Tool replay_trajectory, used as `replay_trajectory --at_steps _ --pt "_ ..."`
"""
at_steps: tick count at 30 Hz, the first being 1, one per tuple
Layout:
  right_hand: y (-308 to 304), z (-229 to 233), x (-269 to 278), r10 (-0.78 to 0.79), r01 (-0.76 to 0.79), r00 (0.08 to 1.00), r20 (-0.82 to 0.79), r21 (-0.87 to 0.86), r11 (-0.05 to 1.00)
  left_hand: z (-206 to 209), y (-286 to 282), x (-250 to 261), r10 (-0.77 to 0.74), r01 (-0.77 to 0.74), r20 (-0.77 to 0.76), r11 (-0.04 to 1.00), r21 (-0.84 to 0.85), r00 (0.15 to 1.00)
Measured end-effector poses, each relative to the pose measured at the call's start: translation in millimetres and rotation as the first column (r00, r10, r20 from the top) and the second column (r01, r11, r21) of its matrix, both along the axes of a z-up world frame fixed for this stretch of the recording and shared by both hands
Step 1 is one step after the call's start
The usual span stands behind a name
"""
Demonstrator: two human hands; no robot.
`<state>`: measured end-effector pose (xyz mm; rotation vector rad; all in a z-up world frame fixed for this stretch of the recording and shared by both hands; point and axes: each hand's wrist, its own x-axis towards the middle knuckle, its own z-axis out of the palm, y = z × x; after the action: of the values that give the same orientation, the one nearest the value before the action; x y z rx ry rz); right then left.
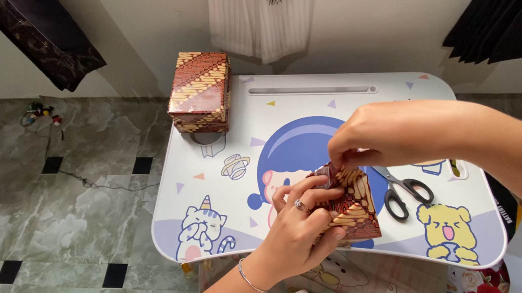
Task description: The person folds a patterned paper sheet into a small box shape, then uses scissors to cut a piece of clear tape and applies it to secure the box's edges. The finished box is placed on a white tray alongside another identical box.
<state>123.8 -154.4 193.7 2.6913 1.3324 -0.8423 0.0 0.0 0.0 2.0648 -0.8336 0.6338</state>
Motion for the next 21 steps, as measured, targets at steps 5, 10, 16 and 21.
replay_trajectory --at_steps 5,10,16,21 --pt "8 -8 -2 0.068 -0.070 0.992 0.104 0.007 0.998 0 0 -1 0.004 -0.004 0.007 1.000 -0.006 1.000" --pt "6 -13 -2 0.051 -0.064 0.985 0.164 0.078 0.995 0 1 -1 0.010 -0.010 0.005 1.000 -0.003 1.000" --pt "-8 -27 -6 0.062 -0.105 0.983 0.172 0.251 0.962 0 2 -2 0.001 -0.001 0.003 1.000 0.019 1.000" --pt "-24 -41 1 0.016 -0.063 0.991 0.135 0.354 0.933 2 5 0 -0.003 0.003 0.007 1.000 0.027 1.000"
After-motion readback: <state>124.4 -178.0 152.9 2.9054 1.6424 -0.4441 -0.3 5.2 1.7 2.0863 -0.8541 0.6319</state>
